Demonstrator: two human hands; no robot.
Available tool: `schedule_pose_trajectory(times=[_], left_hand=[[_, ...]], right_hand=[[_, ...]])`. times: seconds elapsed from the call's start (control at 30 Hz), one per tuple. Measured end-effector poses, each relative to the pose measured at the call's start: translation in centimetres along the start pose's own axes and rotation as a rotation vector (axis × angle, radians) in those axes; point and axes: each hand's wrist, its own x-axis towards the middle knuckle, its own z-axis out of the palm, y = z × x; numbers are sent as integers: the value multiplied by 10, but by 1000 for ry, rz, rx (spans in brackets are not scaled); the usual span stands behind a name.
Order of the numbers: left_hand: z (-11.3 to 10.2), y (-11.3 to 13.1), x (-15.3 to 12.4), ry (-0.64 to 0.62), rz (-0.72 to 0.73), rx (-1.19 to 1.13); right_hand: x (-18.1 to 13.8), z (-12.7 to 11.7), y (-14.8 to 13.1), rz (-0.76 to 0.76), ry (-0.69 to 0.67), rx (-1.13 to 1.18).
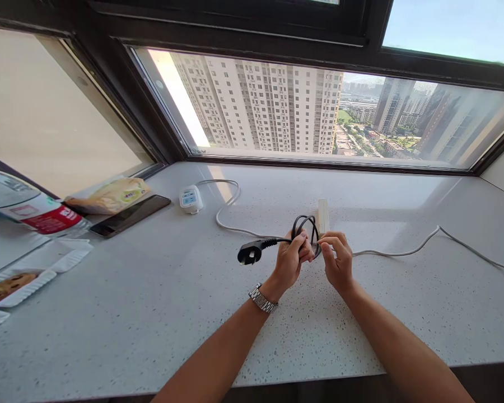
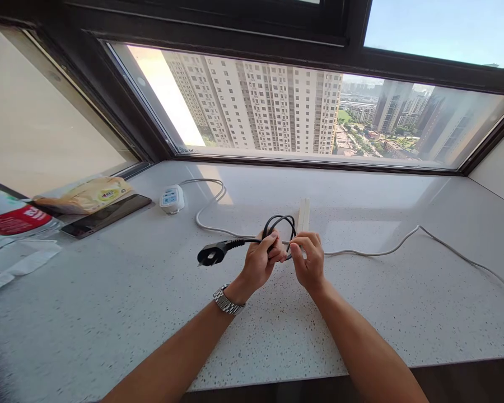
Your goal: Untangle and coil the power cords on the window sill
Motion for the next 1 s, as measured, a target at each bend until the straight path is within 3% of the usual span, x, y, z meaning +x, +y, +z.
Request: schedule_pose_trajectory(times=[0.17,0.3,0.43,0.57,0.73,0.83,1.0], left_hand=[[-14,9,3,-12,-47,-133],[-24,11,4,-117,-60,-130],[-26,10,4,-180,-120,-113],[-22,10,7,-126,-187,-84],[-26,6,17,180,-239,-11],[-38,2,24,284,-204,270],[-55,2,29,330,-67,1180]], right_hand=[[5,-3,18,236,106,-147],[3,-3,30,469,-36,-223],[1,-1,33,544,-113,-303],[1,-2,33,419,-123,-326],[0,0,25,170,-201,-387],[-1,2,20,82,-287,-401],[-1,8,19,30,-385,-366]])
